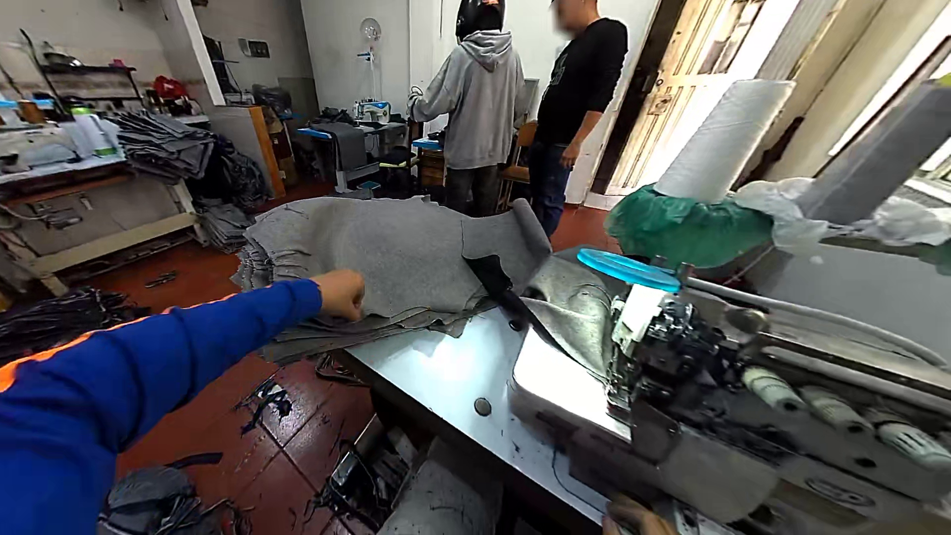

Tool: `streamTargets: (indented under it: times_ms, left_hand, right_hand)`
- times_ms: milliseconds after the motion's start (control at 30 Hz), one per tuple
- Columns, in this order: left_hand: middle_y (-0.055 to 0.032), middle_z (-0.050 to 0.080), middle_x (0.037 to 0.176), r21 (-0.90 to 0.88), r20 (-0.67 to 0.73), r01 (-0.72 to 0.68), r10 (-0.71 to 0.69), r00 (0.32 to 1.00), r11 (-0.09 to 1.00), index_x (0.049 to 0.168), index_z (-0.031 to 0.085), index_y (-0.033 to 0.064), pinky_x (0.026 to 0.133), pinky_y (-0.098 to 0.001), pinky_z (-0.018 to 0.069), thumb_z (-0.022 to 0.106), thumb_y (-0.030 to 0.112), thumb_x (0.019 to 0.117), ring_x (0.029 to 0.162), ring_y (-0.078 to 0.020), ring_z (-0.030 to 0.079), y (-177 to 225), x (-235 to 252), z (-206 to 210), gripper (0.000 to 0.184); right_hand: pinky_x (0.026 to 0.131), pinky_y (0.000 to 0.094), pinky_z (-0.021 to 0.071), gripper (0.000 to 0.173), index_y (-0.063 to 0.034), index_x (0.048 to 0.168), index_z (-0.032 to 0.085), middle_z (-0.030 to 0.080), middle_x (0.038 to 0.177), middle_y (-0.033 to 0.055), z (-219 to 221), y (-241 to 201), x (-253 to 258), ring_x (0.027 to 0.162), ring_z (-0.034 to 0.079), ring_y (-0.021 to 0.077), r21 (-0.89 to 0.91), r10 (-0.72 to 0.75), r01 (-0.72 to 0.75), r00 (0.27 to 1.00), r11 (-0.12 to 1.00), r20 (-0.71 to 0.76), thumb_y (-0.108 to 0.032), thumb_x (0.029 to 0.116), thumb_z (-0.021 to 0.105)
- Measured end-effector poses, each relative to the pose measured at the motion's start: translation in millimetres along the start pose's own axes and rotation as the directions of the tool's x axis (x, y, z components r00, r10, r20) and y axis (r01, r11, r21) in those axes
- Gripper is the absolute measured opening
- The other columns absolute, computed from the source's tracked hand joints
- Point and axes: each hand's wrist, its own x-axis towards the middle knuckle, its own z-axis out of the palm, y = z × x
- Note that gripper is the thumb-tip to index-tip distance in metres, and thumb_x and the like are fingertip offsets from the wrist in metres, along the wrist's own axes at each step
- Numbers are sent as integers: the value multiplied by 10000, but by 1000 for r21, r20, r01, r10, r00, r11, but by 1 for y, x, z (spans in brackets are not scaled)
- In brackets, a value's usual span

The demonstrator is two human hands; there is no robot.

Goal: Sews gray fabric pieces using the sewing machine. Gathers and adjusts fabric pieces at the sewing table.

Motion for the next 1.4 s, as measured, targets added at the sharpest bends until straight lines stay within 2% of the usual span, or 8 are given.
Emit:
streamTargets:
  times_ms: [233,300,467,633,767,1000,1133,1400]
  left_hand:
    - [4,587,701,-901,-320,-357,176,931,246,987,563,4,655,-270,588,395,68,1080,626,-74,625,171,-46,2,202]
    - [-37,643,787,-892,-430,-442,128,894,95,1065,558,-11,696,-310,619,431,62,1083,679,-103,679,224,-25,29,148]
    - [-65,679,1360,87,-734,-855,613,292,511,1304,696,88,1139,-422,460,541,149,1030,1314,-205,606,232,28,98,320]
    - [0,630,1439,111,-788,-675,478,387,729,1368,675,184,1128,-439,460,423,442,1068,1366,-180,560,194,12,118,469]
    - [-101,751,1125,148,-860,-578,393,326,803,1104,775,104,884,-518,564,442,605,998,1072,-318,701,215,30,104,611]
    - [-131,732,1093,151,-899,-572,352,259,806,1099,772,125,799,-544,529,400,603,996,975,-360,685,251,55,96,614]
    - [-96,753,1069,163,-896,-584,368,250,795,999,763,129,795,-503,539,354,636,1016,965,-314,702,245,51,94,652]
    - [-84,739,1040,233,-803,-781,568,182,579,920,700,87,1007,-519,492,657,260,953,1078,-296,690,237,38,63,181]
  right_hand:
    - [1070,320,512,1109,143,1502,262,544,1465,141,12,-97,27,1310,569,119,867,69,-309,949,390,308,-556,813,777]
    - [940,242,558,700,96,1298,520,700,1166,41,30,-133,39,1071,661,23,853,251,-434,894,289,370,-293,805,828]
    - [735,222,532,137,56,960,677,665,789,21,46,-128,24,743,619,2,695,397,-595,799,403,452,-50,961,591]
    - [780,348,642,200,57,1063,723,764,914,94,-36,-42,-2,804,752,143,591,216,-453,877,668,429,-58,995,574]
    - [675,463,608,246,35,1083,708,724,844,124,-145,71,42,712,707,238,81,483,-476,870,876,-97,-149,1014,559]
    - [1010,699,425,316,47,1255,669,605,1272,354,-170,214,145,1216,571,532,-435,736,-670,677,602,-23,-154,1033,571]
    - [1004,681,438,330,105,1196,652,613,1277,350,-162,202,168,1241,562,527,-621,807,-611,587,492,62,-131,966,671]
    - [826,564,529,437,180,1253,501,637,1053,319,-201,128,81,931,648,380,-51,383,-414,876,909,-293,0,874,620]
